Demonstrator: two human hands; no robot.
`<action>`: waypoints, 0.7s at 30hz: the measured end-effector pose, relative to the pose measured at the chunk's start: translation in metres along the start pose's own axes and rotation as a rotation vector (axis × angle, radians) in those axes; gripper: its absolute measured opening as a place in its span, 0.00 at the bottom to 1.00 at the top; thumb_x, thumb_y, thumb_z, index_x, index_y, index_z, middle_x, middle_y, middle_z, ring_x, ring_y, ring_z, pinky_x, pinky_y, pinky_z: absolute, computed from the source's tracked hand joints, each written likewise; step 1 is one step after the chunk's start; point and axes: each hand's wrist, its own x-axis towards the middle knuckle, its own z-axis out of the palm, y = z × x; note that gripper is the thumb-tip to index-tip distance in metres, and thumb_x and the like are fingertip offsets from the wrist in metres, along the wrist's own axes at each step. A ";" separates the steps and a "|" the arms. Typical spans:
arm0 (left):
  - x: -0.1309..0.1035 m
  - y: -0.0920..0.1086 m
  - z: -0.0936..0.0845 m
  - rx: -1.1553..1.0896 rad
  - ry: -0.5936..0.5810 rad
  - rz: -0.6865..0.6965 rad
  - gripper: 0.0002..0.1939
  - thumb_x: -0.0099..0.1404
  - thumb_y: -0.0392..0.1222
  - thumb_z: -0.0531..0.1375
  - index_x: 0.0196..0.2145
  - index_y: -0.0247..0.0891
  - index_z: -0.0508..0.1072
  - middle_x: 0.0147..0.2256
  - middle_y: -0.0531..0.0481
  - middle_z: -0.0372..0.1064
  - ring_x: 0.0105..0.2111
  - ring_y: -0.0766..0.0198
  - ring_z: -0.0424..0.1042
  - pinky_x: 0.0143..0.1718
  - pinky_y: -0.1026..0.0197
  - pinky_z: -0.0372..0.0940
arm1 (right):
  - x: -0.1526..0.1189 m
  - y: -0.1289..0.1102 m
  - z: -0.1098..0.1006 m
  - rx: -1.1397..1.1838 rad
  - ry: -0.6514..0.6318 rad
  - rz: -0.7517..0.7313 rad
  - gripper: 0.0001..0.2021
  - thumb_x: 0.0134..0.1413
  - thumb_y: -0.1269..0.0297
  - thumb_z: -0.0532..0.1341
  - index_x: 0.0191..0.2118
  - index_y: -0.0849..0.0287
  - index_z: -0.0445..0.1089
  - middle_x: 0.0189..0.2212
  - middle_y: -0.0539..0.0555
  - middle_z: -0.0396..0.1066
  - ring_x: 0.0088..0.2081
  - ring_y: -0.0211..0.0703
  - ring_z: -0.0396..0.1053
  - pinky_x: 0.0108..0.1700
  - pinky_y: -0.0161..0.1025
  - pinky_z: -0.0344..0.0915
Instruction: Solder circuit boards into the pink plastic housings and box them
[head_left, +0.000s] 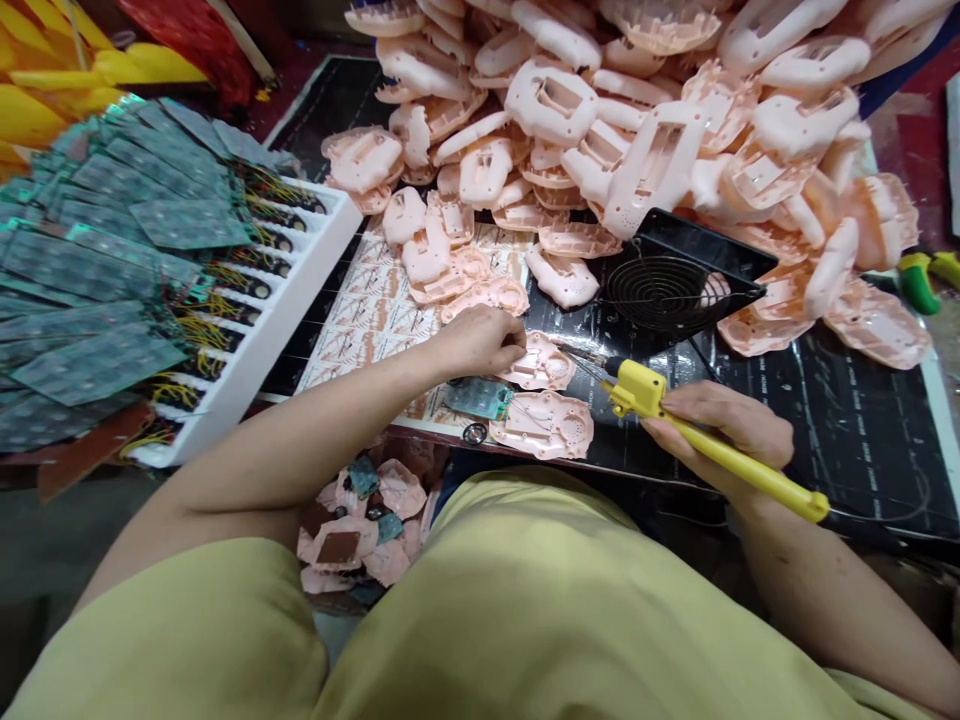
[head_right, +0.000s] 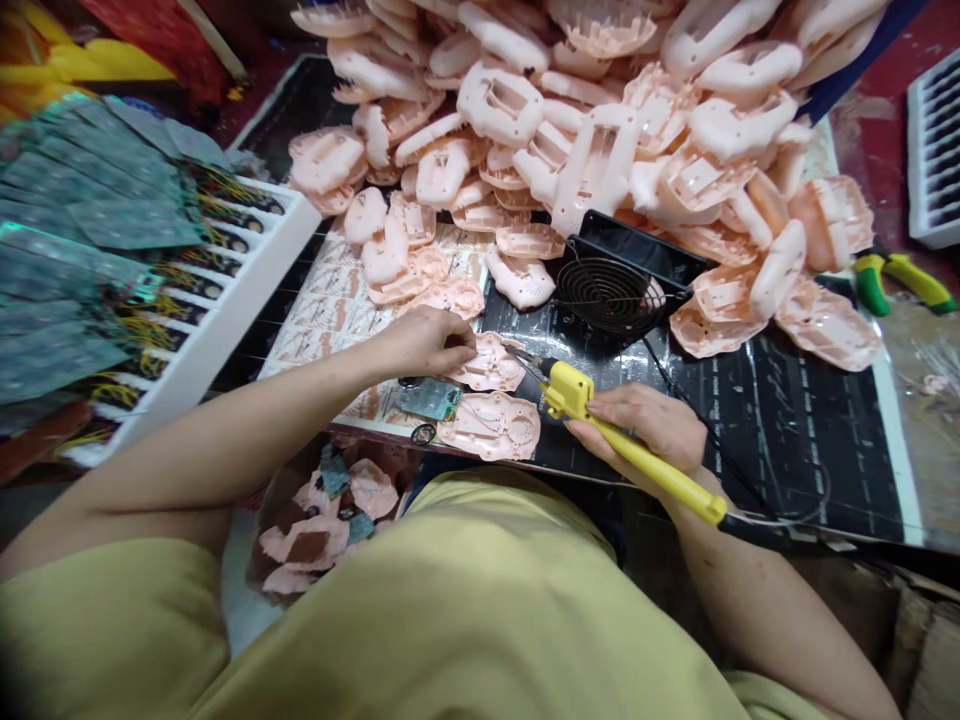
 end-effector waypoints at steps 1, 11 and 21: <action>0.000 0.000 0.000 0.001 -0.003 0.001 0.11 0.62 0.37 0.59 0.39 0.37 0.80 0.36 0.47 0.77 0.37 0.59 0.74 0.38 0.61 0.61 | -0.001 0.000 -0.001 0.001 -0.003 -0.003 0.14 0.43 0.72 0.72 0.37 0.54 0.72 0.27 0.48 0.77 0.28 0.40 0.76 0.29 0.34 0.74; -0.004 -0.006 0.010 -0.135 0.115 0.042 0.08 0.62 0.36 0.61 0.38 0.36 0.79 0.33 0.48 0.77 0.35 0.61 0.74 0.38 0.62 0.63 | -0.008 -0.011 0.001 -0.214 -0.015 0.107 0.29 0.48 0.65 0.71 0.56 0.54 0.66 0.35 0.51 0.79 0.30 0.43 0.77 0.35 0.39 0.77; -0.003 -0.003 0.011 -0.029 0.075 0.101 0.06 0.60 0.39 0.63 0.33 0.38 0.80 0.33 0.49 0.77 0.36 0.60 0.74 0.38 0.63 0.62 | -0.006 -0.011 0.011 0.030 -0.051 -0.037 0.13 0.46 0.72 0.71 0.37 0.56 0.70 0.27 0.49 0.76 0.28 0.39 0.76 0.29 0.33 0.74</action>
